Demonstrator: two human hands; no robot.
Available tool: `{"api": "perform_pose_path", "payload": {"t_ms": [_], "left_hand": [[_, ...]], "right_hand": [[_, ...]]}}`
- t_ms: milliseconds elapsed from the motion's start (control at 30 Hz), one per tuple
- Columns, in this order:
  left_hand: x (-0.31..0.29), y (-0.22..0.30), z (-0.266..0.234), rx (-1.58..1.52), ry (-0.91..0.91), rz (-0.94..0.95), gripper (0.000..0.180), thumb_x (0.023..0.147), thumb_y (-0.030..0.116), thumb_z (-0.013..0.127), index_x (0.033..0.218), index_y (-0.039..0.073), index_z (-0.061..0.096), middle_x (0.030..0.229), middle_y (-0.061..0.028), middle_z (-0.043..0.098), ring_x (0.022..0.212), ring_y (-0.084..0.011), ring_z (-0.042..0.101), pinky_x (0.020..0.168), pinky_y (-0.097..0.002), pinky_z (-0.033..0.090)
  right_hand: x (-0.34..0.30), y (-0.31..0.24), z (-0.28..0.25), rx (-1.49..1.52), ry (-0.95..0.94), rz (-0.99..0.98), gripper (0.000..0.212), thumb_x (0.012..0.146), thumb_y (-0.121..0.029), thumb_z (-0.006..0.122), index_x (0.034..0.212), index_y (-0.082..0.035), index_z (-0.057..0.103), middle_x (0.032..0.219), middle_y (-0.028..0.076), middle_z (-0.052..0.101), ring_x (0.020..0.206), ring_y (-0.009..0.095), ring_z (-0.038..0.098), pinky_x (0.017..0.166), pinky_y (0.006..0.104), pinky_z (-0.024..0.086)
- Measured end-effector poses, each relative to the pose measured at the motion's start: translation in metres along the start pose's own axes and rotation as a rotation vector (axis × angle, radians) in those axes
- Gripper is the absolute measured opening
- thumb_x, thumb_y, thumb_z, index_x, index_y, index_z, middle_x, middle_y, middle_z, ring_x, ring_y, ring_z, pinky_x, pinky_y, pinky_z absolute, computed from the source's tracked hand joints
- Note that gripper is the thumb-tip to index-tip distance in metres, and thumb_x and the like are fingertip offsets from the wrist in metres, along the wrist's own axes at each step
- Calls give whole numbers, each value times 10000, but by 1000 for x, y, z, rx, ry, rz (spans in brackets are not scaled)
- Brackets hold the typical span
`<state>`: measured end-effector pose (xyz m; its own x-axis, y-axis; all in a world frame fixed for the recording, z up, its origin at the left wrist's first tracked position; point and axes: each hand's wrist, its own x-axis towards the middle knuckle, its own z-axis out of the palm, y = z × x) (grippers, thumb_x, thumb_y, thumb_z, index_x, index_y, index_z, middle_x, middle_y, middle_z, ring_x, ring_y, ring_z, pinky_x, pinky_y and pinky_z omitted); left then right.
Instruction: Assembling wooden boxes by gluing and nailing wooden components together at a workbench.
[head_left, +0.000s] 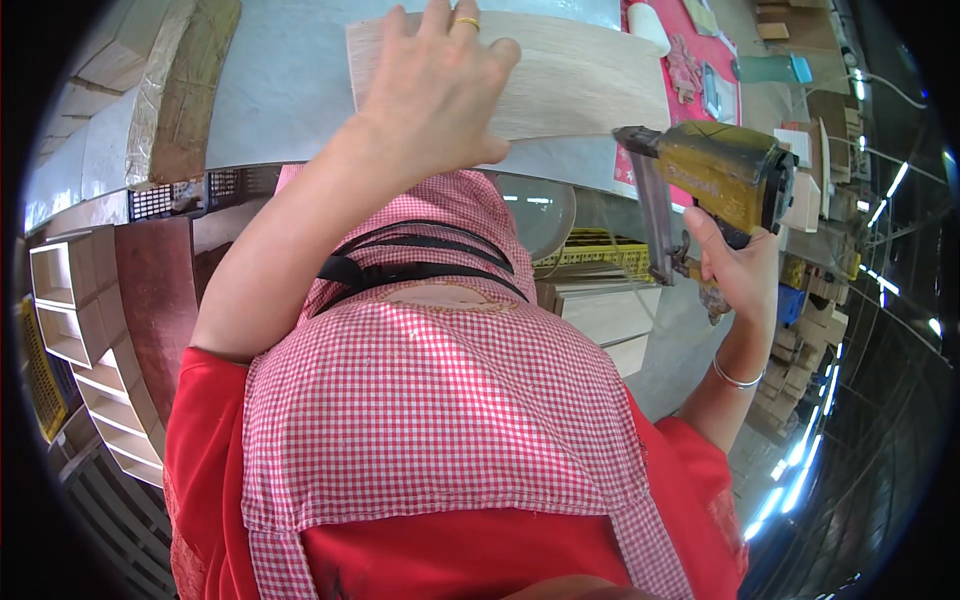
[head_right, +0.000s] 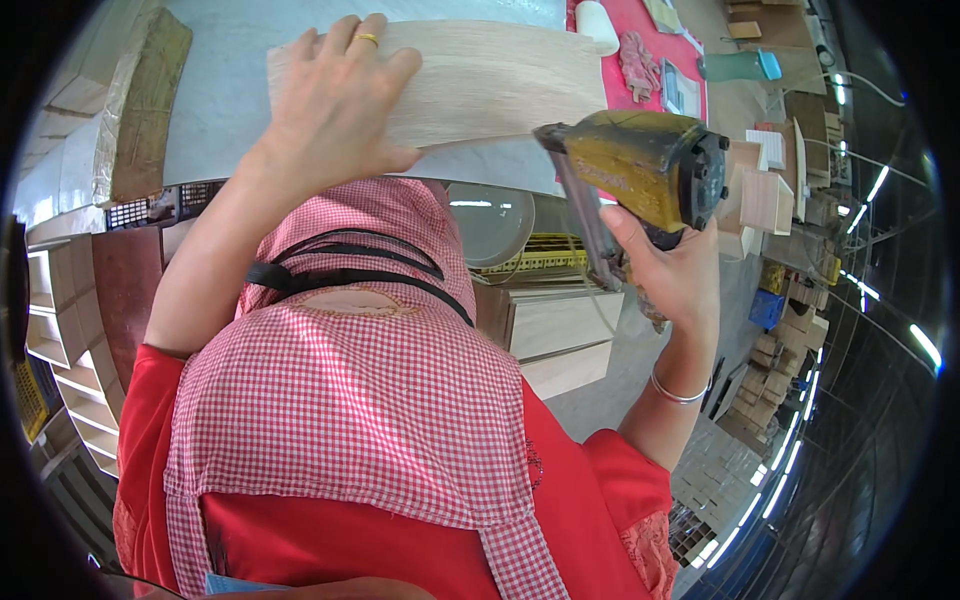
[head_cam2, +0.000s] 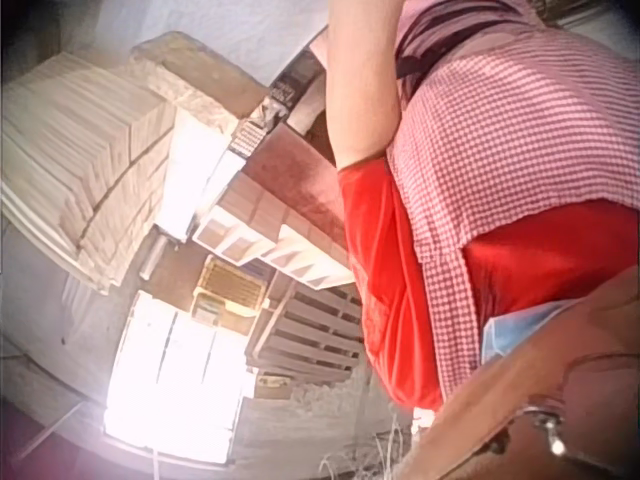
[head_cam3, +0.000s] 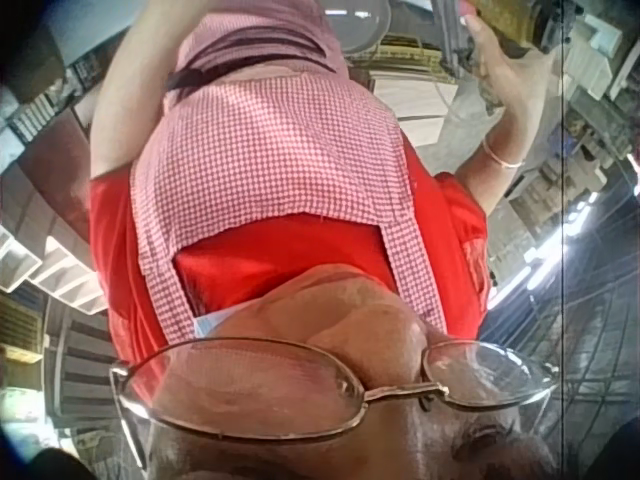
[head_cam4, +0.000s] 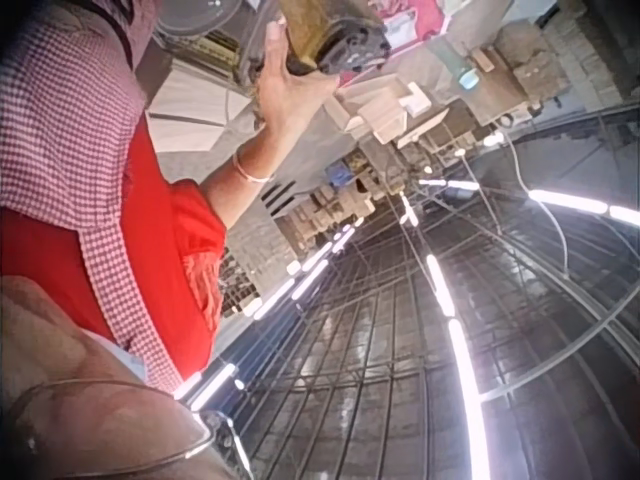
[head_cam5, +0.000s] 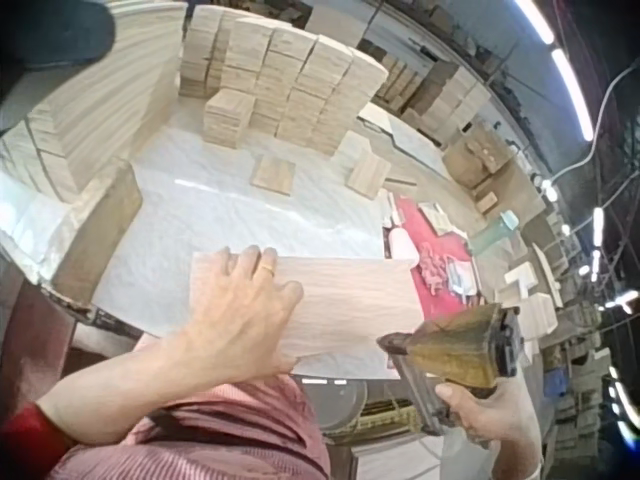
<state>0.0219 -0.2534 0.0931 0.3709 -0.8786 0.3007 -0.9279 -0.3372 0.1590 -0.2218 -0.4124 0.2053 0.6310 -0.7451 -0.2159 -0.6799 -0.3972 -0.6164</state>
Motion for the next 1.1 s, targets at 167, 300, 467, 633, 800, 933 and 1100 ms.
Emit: {"api": "perform_pose_path", "payload": {"t_ms": [167,300,467,633,800,933,1100], "left_hand": [[2,5,6,-18,49,-14,648,572,375,841,1114,78,645,1292,-272,543,1225,-389,514,1008,-599,402],[3,7,2,-6,-34,-30,742,559,344,861,1212,101,606,1334,-262,513,1243,-391,504,1026,-600,404],[-2,-7,25,8,604,154,587,694,408,803,1088,7,633,1180,-286,572,1170,-403,526,956,-542,415],[15,4,-33,-133,-207,-24,662,579,433,867,1061,34,651,1189,-265,571,1184,-386,497,974,-559,373],[12,3,-45,-109,-258,-22,711,610,451,857,1128,29,613,1224,-284,543,1212,-412,479,991,-572,370],[-5,-32,20,-393,263,156,875,637,493,856,1289,22,511,1376,-351,391,1324,-478,368,1064,-621,310],[-75,-86,-27,-546,-52,-28,1111,688,516,839,1513,46,262,1543,-374,71,1436,-512,173,1150,-648,187]], "right_hand": [[0,-9,10,-15,-67,-34,393,844,-142,788,1160,30,630,976,55,696,773,85,621,644,228,489],[2,-6,18,-10,-42,-144,340,850,-253,788,1045,0,671,730,-1,609,575,55,518,509,216,403],[-3,-22,17,2,-89,142,326,848,-168,789,1078,14,647,738,-4,626,518,46,518,447,221,394],[-9,-10,25,78,-69,145,285,855,-186,785,1028,1,656,644,-29,572,449,36,454,406,216,350],[-12,-13,30,72,-38,170,239,878,-199,759,980,-7,660,609,-30,555,448,39,454,414,210,348],[-14,-27,35,13,32,65,193,910,-181,714,964,-10,643,567,-28,526,444,46,453,420,215,343],[-25,-40,35,21,78,100,254,878,-180,756,1036,1,673,745,9,632,550,58,540,498,219,427]]}}
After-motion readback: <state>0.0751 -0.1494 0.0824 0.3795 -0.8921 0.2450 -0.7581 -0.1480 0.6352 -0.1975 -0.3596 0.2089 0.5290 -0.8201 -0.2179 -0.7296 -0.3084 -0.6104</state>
